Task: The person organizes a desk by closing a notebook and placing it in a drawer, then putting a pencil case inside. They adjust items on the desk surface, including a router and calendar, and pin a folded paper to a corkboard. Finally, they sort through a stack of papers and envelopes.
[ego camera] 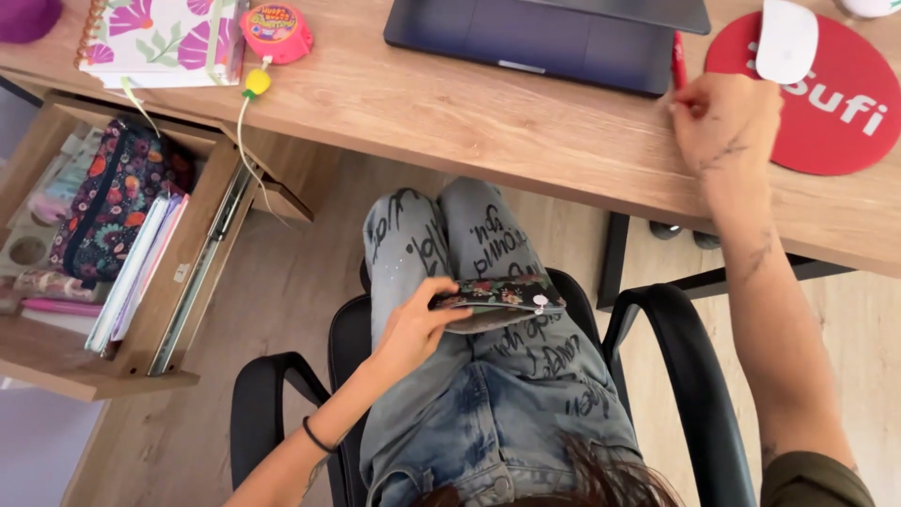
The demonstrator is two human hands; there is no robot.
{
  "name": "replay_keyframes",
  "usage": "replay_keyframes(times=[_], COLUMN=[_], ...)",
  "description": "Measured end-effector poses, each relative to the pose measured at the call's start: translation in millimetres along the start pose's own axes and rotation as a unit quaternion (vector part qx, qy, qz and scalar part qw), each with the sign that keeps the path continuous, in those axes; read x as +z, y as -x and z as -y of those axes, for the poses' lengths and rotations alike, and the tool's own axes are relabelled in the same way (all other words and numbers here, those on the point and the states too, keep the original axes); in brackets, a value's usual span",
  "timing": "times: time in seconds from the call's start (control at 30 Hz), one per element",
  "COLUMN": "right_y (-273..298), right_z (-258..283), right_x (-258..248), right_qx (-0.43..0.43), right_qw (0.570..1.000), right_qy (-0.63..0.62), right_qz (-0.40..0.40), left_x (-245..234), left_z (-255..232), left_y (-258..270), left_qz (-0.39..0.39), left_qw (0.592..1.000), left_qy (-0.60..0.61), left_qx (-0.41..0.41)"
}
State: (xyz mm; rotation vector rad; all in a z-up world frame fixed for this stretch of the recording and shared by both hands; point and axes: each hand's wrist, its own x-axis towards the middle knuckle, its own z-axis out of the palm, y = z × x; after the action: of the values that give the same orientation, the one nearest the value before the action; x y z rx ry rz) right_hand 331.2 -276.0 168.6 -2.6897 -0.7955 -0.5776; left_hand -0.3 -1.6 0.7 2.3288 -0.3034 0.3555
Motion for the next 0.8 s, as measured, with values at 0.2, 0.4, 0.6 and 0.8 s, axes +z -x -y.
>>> replay_keyframes(times=[0.2,0.4,0.6,0.8], right_y=[75,124,136,145], right_z=[9,125,208,213], right_x=[-41,-72,-18,29], right_qx=[-0.032,0.069,-0.060,-0.093], right_qw=[0.999,0.858,0.742,0.730], right_qy=[0.015,-0.423,-0.507,-0.523], right_qz=[-0.010,0.285,0.434,0.431], left_x=[-12,-29,-57,-56], left_z=[-10,-13,-40,-40], left_y=[-2,13,33,51], left_qz=[0.067,-0.004,-0.039,-0.055], left_qw=[0.995,0.990,0.980,0.974], left_qy=[0.017,0.091,0.113,0.137], left_qx=[-0.077,-0.108,-0.160,-0.172])
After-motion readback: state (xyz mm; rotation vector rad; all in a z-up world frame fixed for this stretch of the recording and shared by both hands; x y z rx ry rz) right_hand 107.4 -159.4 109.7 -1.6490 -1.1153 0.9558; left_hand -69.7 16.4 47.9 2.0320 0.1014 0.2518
